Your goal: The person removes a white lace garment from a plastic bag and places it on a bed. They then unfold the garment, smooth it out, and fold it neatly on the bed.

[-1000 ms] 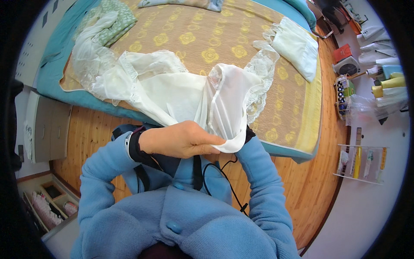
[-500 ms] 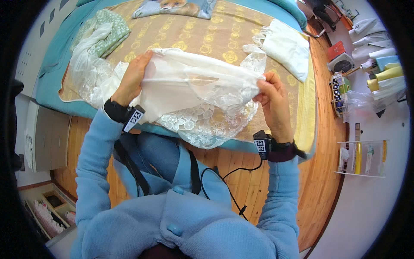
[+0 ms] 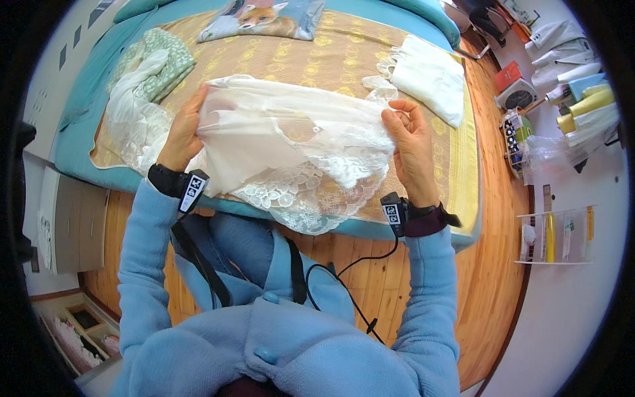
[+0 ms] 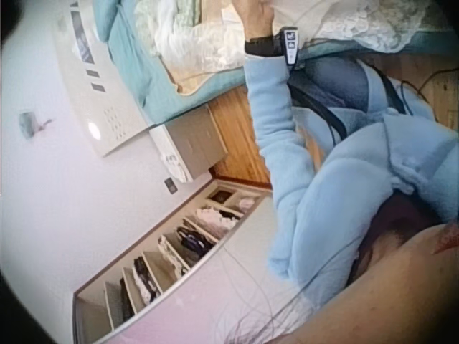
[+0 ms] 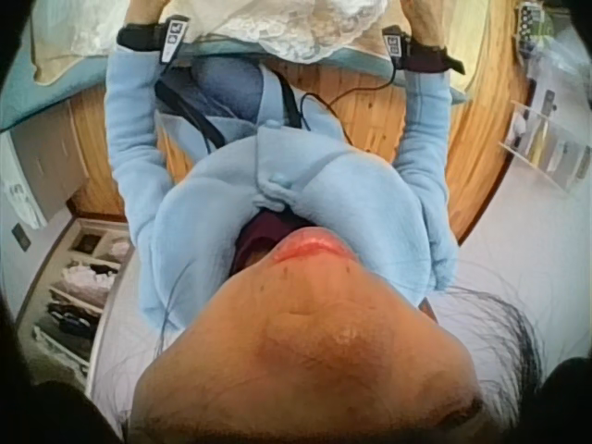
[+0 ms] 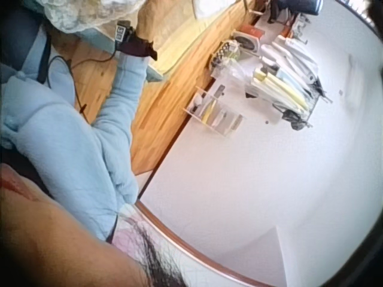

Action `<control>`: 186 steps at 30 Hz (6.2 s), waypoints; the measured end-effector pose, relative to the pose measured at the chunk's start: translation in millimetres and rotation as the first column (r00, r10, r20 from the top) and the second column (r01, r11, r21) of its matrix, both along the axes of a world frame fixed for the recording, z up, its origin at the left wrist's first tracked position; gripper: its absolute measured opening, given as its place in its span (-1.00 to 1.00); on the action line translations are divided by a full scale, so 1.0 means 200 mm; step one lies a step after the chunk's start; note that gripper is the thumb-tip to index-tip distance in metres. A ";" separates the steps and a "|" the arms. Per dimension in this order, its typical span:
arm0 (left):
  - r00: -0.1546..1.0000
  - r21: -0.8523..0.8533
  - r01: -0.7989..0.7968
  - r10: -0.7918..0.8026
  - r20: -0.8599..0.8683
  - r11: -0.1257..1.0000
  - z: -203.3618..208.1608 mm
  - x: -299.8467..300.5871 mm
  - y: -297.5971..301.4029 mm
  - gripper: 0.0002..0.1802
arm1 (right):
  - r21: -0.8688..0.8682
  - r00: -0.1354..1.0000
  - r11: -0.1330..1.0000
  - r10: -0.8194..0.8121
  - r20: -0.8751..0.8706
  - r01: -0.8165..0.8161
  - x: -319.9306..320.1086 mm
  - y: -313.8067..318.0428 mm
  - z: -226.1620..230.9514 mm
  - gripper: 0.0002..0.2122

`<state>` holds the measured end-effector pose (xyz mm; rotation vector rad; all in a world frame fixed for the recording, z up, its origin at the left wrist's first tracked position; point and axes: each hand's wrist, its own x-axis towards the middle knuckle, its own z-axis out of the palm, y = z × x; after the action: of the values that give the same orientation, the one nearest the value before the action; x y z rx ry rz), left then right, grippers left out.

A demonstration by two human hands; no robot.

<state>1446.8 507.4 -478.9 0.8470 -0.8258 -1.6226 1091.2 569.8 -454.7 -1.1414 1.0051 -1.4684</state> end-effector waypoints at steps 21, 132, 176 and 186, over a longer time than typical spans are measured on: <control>0.998 0.057 0.026 -0.029 0.054 0.998 -0.15 0.17 -0.04 -0.55 | -0.176 0.450 0.815 0.113 -0.886 -0.552 0.43 0.13 -0.42 -0.85; 0.516 0.082 0.407 -0.303 0.801 0.910 0.01 0.30 0.20 -0.79 | 0.117 0.427 0.992 0.128 -0.895 -0.053 -0.14 -0.03 -0.35 -0.81; 0.957 -0.958 0.066 0.254 0.140 0.280 1.72 0.06 0.39 -0.52 | -0.342 0.844 0.772 0.494 -0.209 -0.536 0.58 -0.20 0.38 -0.53; 0.870 -0.954 -0.002 0.471 0.146 0.299 1.29 0.12 0.24 -0.74 | -0.159 0.723 0.720 0.605 -0.334 -0.676 0.53 -0.01 0.51 -0.72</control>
<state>1471.0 555.2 -220.8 0.3683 -1.6253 -0.4051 1197.1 567.5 -352.0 -1.7124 0.4695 -0.8993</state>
